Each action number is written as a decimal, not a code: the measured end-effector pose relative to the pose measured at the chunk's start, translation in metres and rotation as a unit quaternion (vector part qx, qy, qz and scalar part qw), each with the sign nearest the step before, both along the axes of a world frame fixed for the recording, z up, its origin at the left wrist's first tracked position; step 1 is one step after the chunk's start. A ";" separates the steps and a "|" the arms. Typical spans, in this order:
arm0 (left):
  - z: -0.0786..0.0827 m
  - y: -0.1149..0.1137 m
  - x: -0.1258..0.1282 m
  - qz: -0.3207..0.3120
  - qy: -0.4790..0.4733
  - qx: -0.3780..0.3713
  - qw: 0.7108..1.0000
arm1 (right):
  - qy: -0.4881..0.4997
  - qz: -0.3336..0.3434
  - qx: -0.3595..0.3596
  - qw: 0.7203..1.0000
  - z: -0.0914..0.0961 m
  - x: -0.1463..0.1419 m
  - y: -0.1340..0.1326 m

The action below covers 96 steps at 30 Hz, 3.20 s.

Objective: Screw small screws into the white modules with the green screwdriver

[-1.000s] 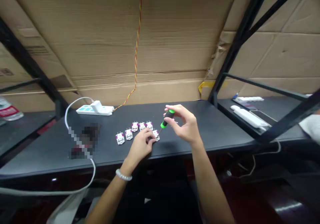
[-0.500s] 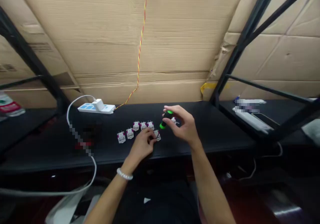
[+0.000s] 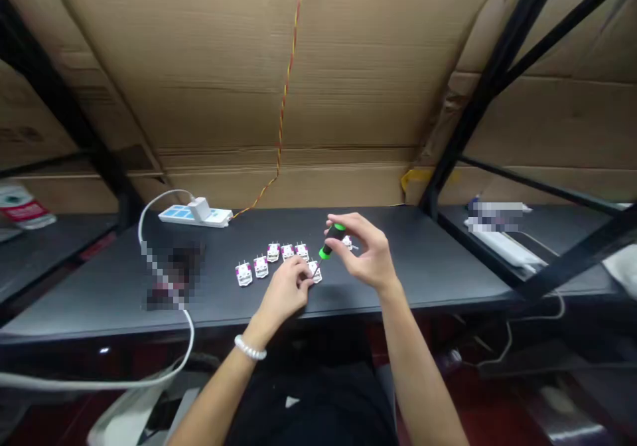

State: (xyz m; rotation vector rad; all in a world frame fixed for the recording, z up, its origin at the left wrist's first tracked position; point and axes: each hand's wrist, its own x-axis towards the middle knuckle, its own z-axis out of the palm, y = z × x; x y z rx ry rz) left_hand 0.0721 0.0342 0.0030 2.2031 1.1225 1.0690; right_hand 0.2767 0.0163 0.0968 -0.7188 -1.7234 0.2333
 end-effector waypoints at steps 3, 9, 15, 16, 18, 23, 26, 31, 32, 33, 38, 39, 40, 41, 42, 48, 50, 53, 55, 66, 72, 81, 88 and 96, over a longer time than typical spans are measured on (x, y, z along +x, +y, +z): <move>0.001 0.000 0.000 0.000 0.003 0.003 1.000 | -0.002 -0.003 0.002 1.000 0.000 0.000 0.001; 0.004 -0.002 0.001 0.001 -0.001 -0.006 1.000 | -0.003 0.002 0.005 1.000 0.000 0.000 0.002; 0.002 -0.002 0.001 -0.001 -0.001 -0.004 1.000 | 0.001 -0.001 -0.001 1.000 -0.001 0.002 0.002; 0.002 -0.002 0.000 -0.001 0.000 -0.003 1.000 | 0.000 -0.004 -0.002 1.000 -0.002 0.003 0.002; 0.001 -0.001 0.000 0.001 0.003 -0.004 1.000 | 0.001 -0.006 -0.003 1.000 -0.002 0.004 0.003; 0.000 -0.001 0.000 0.005 0.005 -0.009 1.000 | 0.006 -0.002 -0.002 1.000 -0.003 0.004 0.003; 0.001 -0.001 0.001 0.004 -0.001 -0.009 1.000 | 0.003 -0.005 -0.006 1.000 -0.002 0.004 0.003; 0.000 -0.001 0.000 0.004 0.005 -0.006 1.000 | 0.001 -0.011 0.000 1.000 -0.002 0.003 0.003; 0.000 -0.001 0.000 0.005 0.004 -0.007 1.000 | 0.000 -0.013 0.000 1.000 -0.002 0.003 0.003; -0.001 0.000 0.000 0.005 0.002 -0.008 1.000 | 0.001 -0.013 -0.001 1.000 -0.002 0.003 0.003; -0.002 0.000 0.000 0.001 -0.001 -0.005 1.000 | 0.002 -0.009 -0.002 1.000 -0.001 0.001 0.002; -0.002 0.000 0.000 0.001 -0.002 -0.006 1.000 | 0.000 -0.011 -0.001 1.000 0.000 0.001 0.002; -0.001 0.000 0.001 0.002 -0.002 -0.008 1.000 | -0.002 -0.013 0.001 1.000 0.000 0.001 0.002; -0.001 -0.001 0.001 0.003 -0.002 -0.010 1.000 | -0.003 -0.015 0.002 1.000 0.000 0.001 0.002; -0.001 -0.001 0.001 0.004 -0.002 -0.012 1.000 | -0.005 -0.018 0.003 1.000 0.001 0.000 0.003; 0.002 -0.002 0.001 0.005 0.003 -0.008 1.000 | -0.020 -0.045 0.016 0.999 0.003 0.000 0.006; 0.003 -0.002 0.001 0.006 0.007 -0.010 1.000 | -0.022 -0.051 0.021 0.998 0.003 -0.001 0.007; 0.003 -0.002 0.001 0.007 0.007 -0.010 1.000 | -0.025 -0.063 0.033 0.997 0.003 -0.003 0.008; 0.003 -0.002 0.001 0.007 0.007 -0.011 1.000 | -0.027 -0.070 0.047 0.996 0.003 -0.005 0.010; 0.004 -0.003 0.001 0.016 0.030 -0.042 0.999 | -0.038 -0.086 0.069 0.993 0.004 -0.011 0.017; 0.005 -0.003 0.002 0.003 0.035 -0.017 0.999 | -0.052 -0.076 0.052 0.994 -0.002 -0.010 0.019; 0.001 -0.002 0.002 0.004 0.039 -0.010 0.999 | -0.034 -0.082 0.031 0.996 -0.006 -0.006 0.019; 0.000 -0.002 0.001 -0.009 0.044 -0.010 0.999 | -0.031 -0.089 0.037 0.995 -0.006 -0.006 0.018; 0.002 -0.002 0.003 -0.011 0.047 -0.007 0.999 | -0.023 -0.084 0.035 0.996 -0.006 -0.006 0.018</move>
